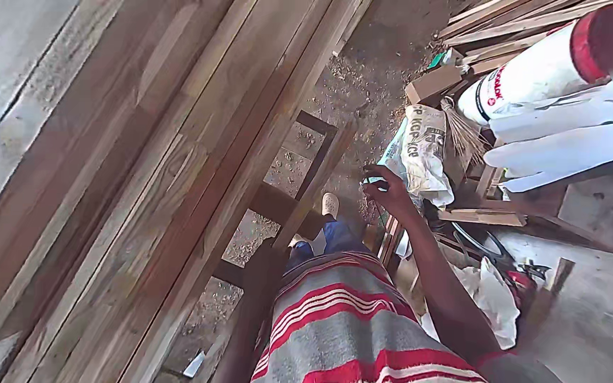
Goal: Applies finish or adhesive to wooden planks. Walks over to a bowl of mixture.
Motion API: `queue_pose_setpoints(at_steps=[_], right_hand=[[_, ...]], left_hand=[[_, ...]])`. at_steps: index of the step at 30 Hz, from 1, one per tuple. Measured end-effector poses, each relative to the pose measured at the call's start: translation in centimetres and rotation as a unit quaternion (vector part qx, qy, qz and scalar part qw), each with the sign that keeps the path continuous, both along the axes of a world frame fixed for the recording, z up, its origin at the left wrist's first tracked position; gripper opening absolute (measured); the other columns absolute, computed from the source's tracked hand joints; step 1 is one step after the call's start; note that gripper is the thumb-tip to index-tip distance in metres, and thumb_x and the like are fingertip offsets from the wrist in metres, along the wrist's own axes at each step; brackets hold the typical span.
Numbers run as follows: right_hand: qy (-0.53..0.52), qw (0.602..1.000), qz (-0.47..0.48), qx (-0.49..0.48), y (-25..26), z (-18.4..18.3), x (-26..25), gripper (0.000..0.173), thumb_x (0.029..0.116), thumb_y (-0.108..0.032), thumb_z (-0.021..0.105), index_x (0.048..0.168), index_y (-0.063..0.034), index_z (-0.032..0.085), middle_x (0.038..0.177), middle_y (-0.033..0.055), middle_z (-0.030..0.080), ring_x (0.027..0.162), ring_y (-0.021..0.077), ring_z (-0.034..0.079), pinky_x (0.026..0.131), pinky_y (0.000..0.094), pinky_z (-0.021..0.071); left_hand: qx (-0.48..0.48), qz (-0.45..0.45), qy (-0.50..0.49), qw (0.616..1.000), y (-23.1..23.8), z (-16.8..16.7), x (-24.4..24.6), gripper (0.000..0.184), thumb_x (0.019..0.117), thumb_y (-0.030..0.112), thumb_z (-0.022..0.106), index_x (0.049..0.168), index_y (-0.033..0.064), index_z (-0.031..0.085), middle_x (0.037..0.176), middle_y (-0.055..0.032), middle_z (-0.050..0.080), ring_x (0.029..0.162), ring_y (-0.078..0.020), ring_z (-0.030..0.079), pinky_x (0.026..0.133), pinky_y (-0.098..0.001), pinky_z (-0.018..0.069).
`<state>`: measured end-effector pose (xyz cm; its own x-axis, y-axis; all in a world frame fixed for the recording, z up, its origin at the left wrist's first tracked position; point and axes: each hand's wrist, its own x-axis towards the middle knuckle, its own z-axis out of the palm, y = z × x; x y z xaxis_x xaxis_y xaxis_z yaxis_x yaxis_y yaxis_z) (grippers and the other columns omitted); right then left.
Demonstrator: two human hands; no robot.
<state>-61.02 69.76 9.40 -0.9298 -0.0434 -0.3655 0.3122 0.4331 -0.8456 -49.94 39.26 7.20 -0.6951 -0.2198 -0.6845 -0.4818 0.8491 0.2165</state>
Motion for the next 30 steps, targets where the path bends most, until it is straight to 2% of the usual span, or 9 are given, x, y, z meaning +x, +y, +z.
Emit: queue_pose_setpoints(at_steps=[3,6,9,11,15,17,21,26,30], right_hand=[[0.089,0.991,-0.012,0.101,1.0,-0.4,-4.0,0.053,0.0967,-0.012,0.07,0.147,-0.0058,0.052,0.134,0.0213,0.061,0.101,0.0312,0.069,0.081,0.0471,0.0592],[0.154,0.973,0.014,0.173,1.7,-1.8,-9.2,0.06,0.0935,-0.014,0.072,0.149,-0.0063,0.052,0.133,0.0241,0.059,0.113,0.0352,0.064,0.093,0.0487,0.0558],[0.122,0.955,0.051,0.265,1.3,-1.9,-10.9,0.064,0.0948,-0.022,0.073,0.154,-0.0135,0.049,0.142,0.0246,0.053,0.102,0.0414,0.068,0.084,0.0562,0.0577],[0.094,0.94,0.083,0.317,0.7,-0.8,-9.5,0.065,0.0949,-0.021,0.073,0.154,-0.0117,0.048,0.143,0.0283,0.05,0.098,0.0463,0.067,0.079,0.0606,0.057],[0.0,0.902,0.148,0.405,-0.6,3.8,-7.6,0.056,0.0957,-0.027,0.073,0.146,-0.01,0.057,0.131,0.0271,0.056,0.093,0.0419,0.068,0.076,0.0551,0.057],[-0.029,0.905,0.135,0.403,-0.7,5.7,-8.9,0.05,0.0952,-0.031,0.073,0.139,-0.008,0.063,0.124,0.0276,0.061,0.098,0.0435,0.067,0.08,0.0586,0.0558],[-0.019,0.93,0.074,0.361,-0.8,7.0,-13.4,0.048,0.0963,-0.033,0.07,0.136,-0.0056,0.065,0.119,0.0265,0.068,0.111,0.0444,0.066,0.092,0.0632,0.0514],[-0.04,0.921,0.092,0.376,-2.3,6.6,-14.0,0.044,0.0971,-0.035,0.068,0.127,-0.0026,0.067,0.114,0.0253,0.069,0.11,0.0431,0.066,0.091,0.0624,0.0517],[-0.081,0.924,0.099,0.36,-3.3,6.9,-12.2,0.048,0.0978,-0.034,0.069,0.135,-0.0027,0.065,0.117,0.0255,0.069,0.111,0.0422,0.067,0.092,0.061,0.0523]], left_hand=[[-0.003,-0.004,-0.007,1.0,-0.2,-0.4,-0.1,0.057,0.0948,0.046,0.071,0.136,0.0085,0.061,0.114,-0.0226,0.072,0.106,-0.0432,0.069,0.089,-0.0656,0.0527],[0.04,0.009,-0.02,0.999,-1.0,-0.9,-0.5,0.061,0.0915,0.042,0.075,0.141,0.011,0.057,0.114,-0.0211,0.071,0.105,-0.0412,0.069,0.09,-0.065,0.0524],[0.042,0.002,-0.07,0.997,-1.3,-0.7,-1.4,0.055,0.0926,0.044,0.074,0.134,0.0091,0.062,0.113,-0.0211,0.071,0.107,-0.0405,0.068,0.092,-0.0643,0.0514],[0.013,-0.017,-0.096,0.995,-1.0,-0.7,-1.7,0.049,0.0955,0.046,0.068,0.127,0.0079,0.066,0.108,-0.0231,0.072,0.104,-0.0422,0.069,0.089,-0.0645,0.0523],[-0.015,-0.014,-0.078,0.997,-0.4,-0.7,-1.2,0.044,0.0966,0.043,0.065,0.122,0.0067,0.068,0.104,-0.0228,0.073,0.101,-0.0427,0.07,0.085,-0.0653,0.0529],[-0.02,-0.018,-0.066,0.997,-0.3,-1.0,-1.0,0.045,0.0965,0.043,0.066,0.122,0.0064,0.068,0.104,-0.0228,0.073,0.101,-0.0431,0.071,0.085,-0.0653,0.053],[-0.032,-0.013,-0.057,0.998,0.0,-0.8,-0.5,0.047,0.0949,0.044,0.067,0.126,0.0081,0.067,0.106,-0.0204,0.074,0.102,-0.0419,0.071,0.085,-0.0662,0.0529],[-0.043,-0.009,0.003,0.999,0.8,-0.4,0.4,0.046,0.091,0.039,0.072,0.12,0.003,0.068,0.102,-0.0227,0.073,0.095,-0.0441,0.072,0.079,-0.0669,0.0541],[-0.042,-0.02,0.044,0.998,0.8,-0.8,1.0,0.05,0.0881,0.038,0.077,0.118,-0.0015,0.068,0.103,-0.0254,0.072,0.093,-0.0461,0.072,0.076,-0.0665,0.0545]])
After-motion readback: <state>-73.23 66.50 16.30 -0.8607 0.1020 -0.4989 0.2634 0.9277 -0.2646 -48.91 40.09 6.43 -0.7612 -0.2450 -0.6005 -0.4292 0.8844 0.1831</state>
